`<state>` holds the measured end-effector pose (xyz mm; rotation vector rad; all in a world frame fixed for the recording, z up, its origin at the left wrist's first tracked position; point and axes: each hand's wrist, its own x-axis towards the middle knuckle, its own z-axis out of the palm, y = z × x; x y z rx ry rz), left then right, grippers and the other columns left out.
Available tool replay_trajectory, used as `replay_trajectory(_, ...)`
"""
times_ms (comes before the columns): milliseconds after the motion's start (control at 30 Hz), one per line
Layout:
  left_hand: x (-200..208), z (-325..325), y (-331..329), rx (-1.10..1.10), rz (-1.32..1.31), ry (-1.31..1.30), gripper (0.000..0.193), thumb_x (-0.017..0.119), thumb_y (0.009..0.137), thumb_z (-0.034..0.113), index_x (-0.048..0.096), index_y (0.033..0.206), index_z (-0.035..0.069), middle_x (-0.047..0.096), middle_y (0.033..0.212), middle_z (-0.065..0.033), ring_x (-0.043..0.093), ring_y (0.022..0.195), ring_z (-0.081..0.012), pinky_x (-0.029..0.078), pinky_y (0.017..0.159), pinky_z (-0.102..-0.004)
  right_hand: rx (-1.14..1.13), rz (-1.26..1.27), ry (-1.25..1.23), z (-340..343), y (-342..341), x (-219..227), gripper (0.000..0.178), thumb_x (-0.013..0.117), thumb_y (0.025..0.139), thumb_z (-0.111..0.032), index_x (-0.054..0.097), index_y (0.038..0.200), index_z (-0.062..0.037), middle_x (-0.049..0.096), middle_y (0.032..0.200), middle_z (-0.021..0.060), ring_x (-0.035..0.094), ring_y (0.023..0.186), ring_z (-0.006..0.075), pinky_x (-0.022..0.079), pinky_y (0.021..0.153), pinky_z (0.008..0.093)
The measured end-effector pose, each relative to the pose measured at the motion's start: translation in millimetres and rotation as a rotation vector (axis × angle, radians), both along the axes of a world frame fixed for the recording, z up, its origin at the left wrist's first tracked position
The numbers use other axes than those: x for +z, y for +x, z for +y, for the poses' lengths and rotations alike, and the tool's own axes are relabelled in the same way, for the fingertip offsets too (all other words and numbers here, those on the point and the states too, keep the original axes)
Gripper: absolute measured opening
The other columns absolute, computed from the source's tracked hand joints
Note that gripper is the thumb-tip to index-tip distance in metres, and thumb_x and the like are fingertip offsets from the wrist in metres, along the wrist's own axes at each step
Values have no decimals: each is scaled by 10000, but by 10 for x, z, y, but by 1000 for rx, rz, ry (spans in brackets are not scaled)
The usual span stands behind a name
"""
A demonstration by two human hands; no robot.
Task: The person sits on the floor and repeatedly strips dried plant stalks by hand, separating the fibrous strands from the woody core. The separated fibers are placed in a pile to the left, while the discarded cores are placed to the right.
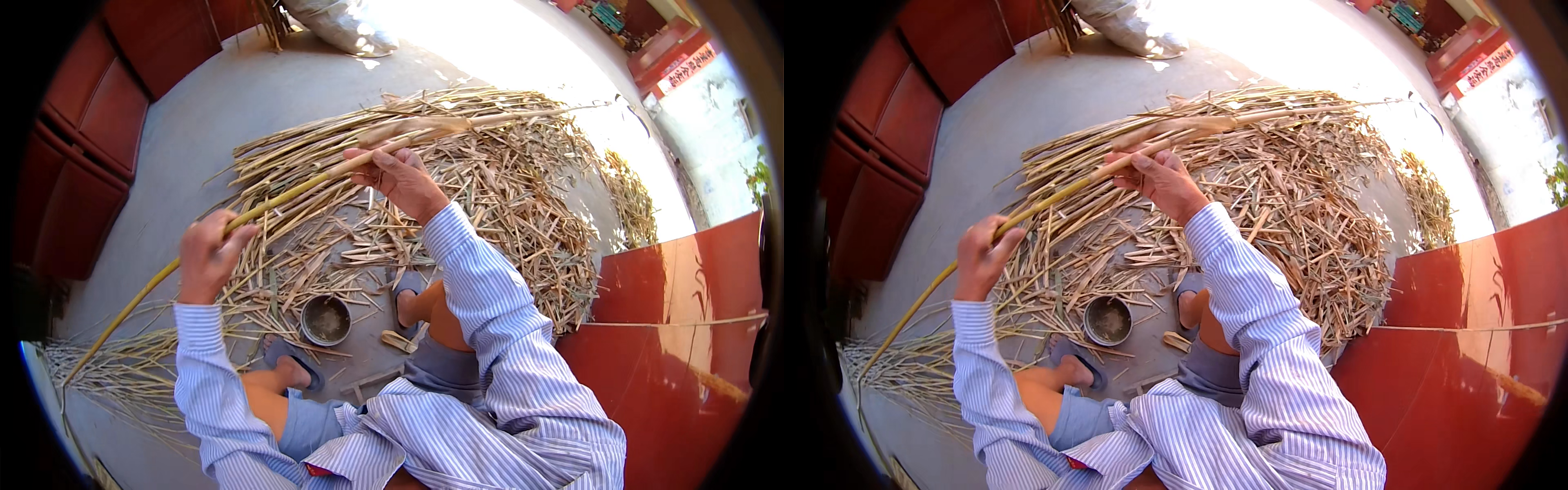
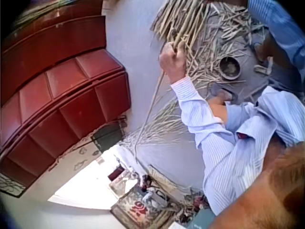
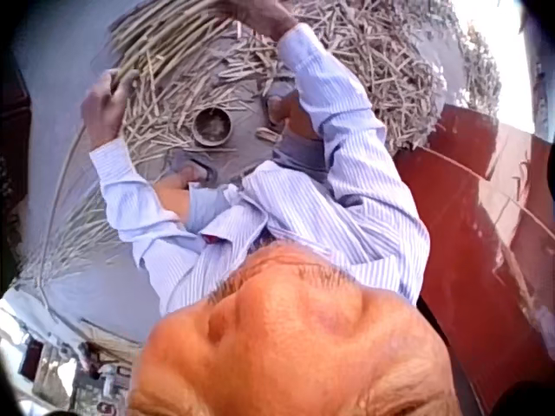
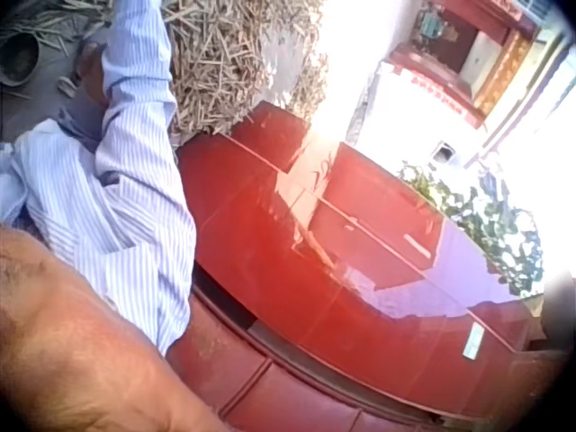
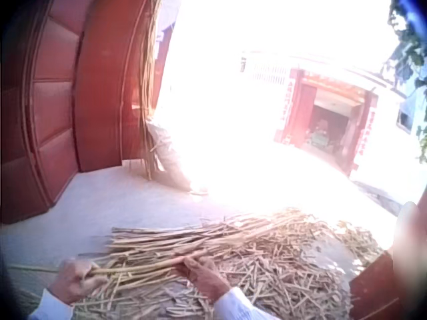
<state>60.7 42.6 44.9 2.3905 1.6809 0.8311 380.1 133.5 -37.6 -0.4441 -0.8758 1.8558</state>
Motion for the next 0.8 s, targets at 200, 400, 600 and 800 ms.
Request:
replay_trajectory(200,-56,50,246,122,-102,-58,354,689,875,366,640,753,38,586,651,-133,557,580,-313,414,542,-383,-309,-50,-16,23,-123,23,245,560,992,-205,560,1132,-4,674,1087,156,681,925,212,605,786,303)
replay_trajectory(400,-67,-136,-273,151,-159,-266,360,720,871,328,613,728,15,537,574,-87,475,503,-164,357,489,-333,-700,-48,-201,360,921,-227,255,485,1027,-244,583,1095,-18,692,1005,109,679,881,177,602,725,287)
replay_trajectory(600,-166,-139,-326,136,-248,-324,386,744,858,318,608,696,-4,469,526,-66,401,505,-110,332,476,-320,-389,1,-240,252,654,-115,318,489,1025,-238,485,1233,3,639,1198,131,644,1076,198,557,894,326)
replay_trajectory(800,-141,-91,-227,169,-186,-251,410,733,859,356,596,698,5,501,540,-79,441,488,-169,345,481,-344,-384,-36,-135,195,232,-66,234,565,989,-168,554,1155,-4,675,1107,137,682,981,228,597,813,308)
